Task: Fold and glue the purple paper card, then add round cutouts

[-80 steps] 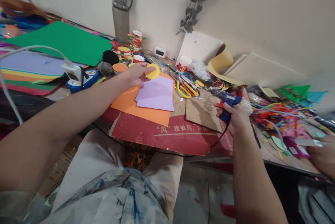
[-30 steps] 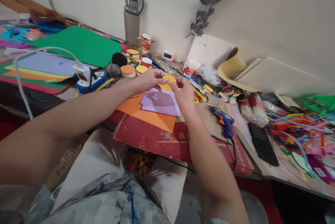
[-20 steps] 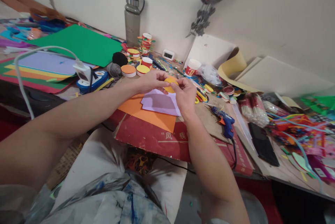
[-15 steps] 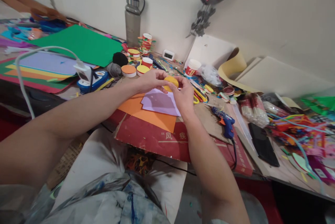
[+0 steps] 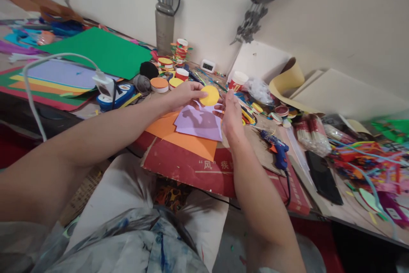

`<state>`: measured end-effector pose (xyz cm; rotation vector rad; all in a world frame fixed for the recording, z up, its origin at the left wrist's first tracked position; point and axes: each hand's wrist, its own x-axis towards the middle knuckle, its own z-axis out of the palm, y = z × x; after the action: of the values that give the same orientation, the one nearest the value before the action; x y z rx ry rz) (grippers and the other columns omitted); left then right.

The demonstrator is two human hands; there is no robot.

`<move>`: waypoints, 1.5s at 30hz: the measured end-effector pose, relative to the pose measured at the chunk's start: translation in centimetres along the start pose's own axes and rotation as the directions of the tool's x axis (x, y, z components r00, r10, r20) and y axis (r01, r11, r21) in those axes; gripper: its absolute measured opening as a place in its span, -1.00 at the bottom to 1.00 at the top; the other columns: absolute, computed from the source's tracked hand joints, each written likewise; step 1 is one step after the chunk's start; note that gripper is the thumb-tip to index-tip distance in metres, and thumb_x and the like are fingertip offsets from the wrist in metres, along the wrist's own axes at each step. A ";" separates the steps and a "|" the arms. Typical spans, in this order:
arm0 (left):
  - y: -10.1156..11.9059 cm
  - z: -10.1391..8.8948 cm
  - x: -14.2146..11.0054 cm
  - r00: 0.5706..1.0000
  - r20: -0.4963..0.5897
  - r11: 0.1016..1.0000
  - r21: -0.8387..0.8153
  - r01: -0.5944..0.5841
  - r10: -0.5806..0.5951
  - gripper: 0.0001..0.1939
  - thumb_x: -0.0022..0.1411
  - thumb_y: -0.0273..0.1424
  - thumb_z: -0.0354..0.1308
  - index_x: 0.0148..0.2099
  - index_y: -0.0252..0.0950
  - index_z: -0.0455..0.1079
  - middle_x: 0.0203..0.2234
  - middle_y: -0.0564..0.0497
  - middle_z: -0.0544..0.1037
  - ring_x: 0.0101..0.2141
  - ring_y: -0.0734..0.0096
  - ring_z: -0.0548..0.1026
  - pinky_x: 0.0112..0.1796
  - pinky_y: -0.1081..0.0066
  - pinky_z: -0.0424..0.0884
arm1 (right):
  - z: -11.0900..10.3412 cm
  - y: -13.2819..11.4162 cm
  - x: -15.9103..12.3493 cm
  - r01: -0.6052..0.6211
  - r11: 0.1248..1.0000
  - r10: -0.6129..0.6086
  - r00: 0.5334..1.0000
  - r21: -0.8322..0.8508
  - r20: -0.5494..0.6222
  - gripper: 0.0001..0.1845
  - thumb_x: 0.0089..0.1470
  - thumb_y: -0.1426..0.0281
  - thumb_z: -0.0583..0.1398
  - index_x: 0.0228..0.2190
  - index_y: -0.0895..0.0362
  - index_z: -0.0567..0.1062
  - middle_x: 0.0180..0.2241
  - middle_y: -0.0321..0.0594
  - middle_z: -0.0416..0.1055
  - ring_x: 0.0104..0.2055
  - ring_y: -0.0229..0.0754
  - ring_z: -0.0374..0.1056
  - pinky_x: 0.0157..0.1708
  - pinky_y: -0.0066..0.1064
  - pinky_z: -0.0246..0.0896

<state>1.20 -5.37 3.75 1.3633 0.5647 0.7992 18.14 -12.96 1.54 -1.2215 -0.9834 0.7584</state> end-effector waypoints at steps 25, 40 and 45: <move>-0.9 -0.1 -0.2 0.989 0.146 0.971 0.241 0.001 -0.038 -0.72 0.37 -0.27 0.45 -0.26 -0.39 0.54 -0.53 0.02 0.64 -0.56 0.56 0.59 -0.48 0.56 0.46 | -0.7 0.9 0.0 0.112 0.967 -0.101 0.993 -0.230 0.062 -0.43 -0.14 -0.15 0.46 -0.48 0.05 0.47 -0.52 -0.34 0.47 -0.51 -0.29 0.30 -0.50 -0.42 0.22; -1.4 -0.2 0.5 0.986 0.167 0.977 0.207 -0.043 0.008 -0.86 0.25 -0.47 0.46 -0.19 -0.41 0.58 -0.42 0.00 0.67 -0.52 0.55 0.60 -0.48 0.54 0.48 | -0.7 0.5 -0.1 0.178 0.947 -0.181 0.983 -0.266 0.014 -0.39 -0.05 -0.20 0.43 -0.55 0.05 0.45 -0.60 -0.38 0.36 -0.53 -0.30 0.20 -0.50 -0.40 0.13; -1.2 -0.5 0.3 0.993 0.087 0.986 0.141 -0.086 0.074 -0.79 0.28 -0.37 0.49 -0.23 -0.42 0.58 -0.45 0.01 0.64 -0.54 0.59 0.55 -0.49 0.53 0.45 | -0.7 0.4 0.1 0.152 0.964 -0.158 0.987 -0.220 -0.008 -0.33 0.03 -0.29 0.35 -0.55 0.05 0.46 -0.62 -0.33 0.37 -0.56 -0.28 0.22 -0.51 -0.38 0.15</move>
<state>1.27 -4.84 2.50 1.5527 0.5146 0.7753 18.84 -13.11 1.13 -1.3223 -1.1498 0.5200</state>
